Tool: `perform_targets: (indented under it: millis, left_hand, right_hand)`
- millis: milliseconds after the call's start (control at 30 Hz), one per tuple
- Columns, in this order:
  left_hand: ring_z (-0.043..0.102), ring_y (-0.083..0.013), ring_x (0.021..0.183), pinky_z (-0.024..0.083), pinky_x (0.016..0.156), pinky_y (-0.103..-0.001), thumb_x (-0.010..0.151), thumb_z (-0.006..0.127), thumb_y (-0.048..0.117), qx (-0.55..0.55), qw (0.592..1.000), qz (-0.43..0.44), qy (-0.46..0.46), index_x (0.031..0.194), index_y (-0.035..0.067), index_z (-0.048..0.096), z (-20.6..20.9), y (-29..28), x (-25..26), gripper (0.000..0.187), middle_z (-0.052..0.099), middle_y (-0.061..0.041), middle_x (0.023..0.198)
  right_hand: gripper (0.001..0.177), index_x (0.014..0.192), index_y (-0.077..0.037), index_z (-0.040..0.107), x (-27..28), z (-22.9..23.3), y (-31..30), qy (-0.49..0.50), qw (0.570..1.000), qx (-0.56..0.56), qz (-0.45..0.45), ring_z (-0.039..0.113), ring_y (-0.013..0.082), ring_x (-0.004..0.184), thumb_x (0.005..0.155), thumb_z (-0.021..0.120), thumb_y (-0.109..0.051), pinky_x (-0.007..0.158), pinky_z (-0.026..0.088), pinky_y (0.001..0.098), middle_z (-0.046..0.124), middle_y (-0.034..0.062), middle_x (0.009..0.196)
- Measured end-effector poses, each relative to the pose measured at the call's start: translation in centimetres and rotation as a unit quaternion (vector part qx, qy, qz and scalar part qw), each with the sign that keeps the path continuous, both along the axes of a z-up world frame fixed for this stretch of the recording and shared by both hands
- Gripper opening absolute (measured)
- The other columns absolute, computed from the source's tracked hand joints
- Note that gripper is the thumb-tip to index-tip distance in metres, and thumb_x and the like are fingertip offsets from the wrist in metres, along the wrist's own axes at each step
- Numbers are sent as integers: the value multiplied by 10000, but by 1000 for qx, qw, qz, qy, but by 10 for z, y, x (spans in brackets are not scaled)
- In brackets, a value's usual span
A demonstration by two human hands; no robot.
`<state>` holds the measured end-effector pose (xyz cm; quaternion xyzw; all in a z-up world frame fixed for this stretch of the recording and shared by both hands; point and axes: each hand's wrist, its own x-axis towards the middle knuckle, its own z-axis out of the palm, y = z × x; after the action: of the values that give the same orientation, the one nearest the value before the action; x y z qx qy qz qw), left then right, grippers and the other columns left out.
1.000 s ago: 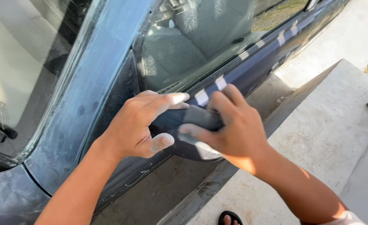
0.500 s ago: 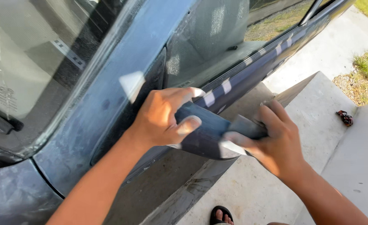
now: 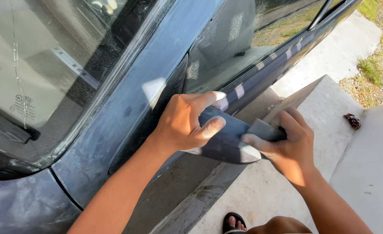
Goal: The person sands the side mirror and the adjacent A-pillar area of a dark-colored car using a sanding block. They hold the mirror with one hand while sanding the surface with the other, moving the block back and forth to smooth the paint.
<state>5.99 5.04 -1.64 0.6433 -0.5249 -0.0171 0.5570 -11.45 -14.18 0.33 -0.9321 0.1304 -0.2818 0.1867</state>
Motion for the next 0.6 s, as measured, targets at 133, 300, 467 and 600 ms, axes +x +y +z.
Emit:
perform_targets:
  millis: [133, 300, 467, 600]
  left_hand:
    - [544, -192, 521, 427, 582, -361, 1012, 255, 627, -35, 999, 0, -24, 1139, -19, 666, -9, -2, -2, 776, 542, -44, 623]
    - [613, -157, 514, 546, 691, -329, 964, 240, 721, -14, 1000, 1, 9, 1174, -8, 681, -6, 0, 0, 878, 567, -23, 551]
    - [753, -345, 773, 521, 674, -412, 983, 272, 644, -17, 998, 43, -29, 1188, 47, 643, -11, -5, -1, 733, 779, -90, 915]
    - [669, -217, 590, 552, 713, -385, 1026, 199, 649, -42, 999, 4, -21, 1219, -40, 635, -12, 0, -2, 838, 771, -117, 1028]
  right_hand:
    - [744, 783, -92, 332, 27, 12, 20, -5, 988, -144, 55, 305, 170, 651, 768, 848, -628, 522, 272, 345, 347, 25, 758]
    - [642, 762, -110, 406, -12, 7, 0, 61, 997, -51, -1, 304, 145, 640, 732, 805, -612, 564, 244, 317, 323, -7, 682]
    - [744, 779, -91, 303, 32, 14, 27, -15, 981, -176, 79, 312, 191, 635, 826, 827, -617, 559, 253, 360, 288, 36, 671]
    - [697, 769, -105, 331, 20, 14, 26, -2, 988, -120, 96, 331, 204, 650, 804, 796, -625, 566, 269, 355, 335, 21, 680]
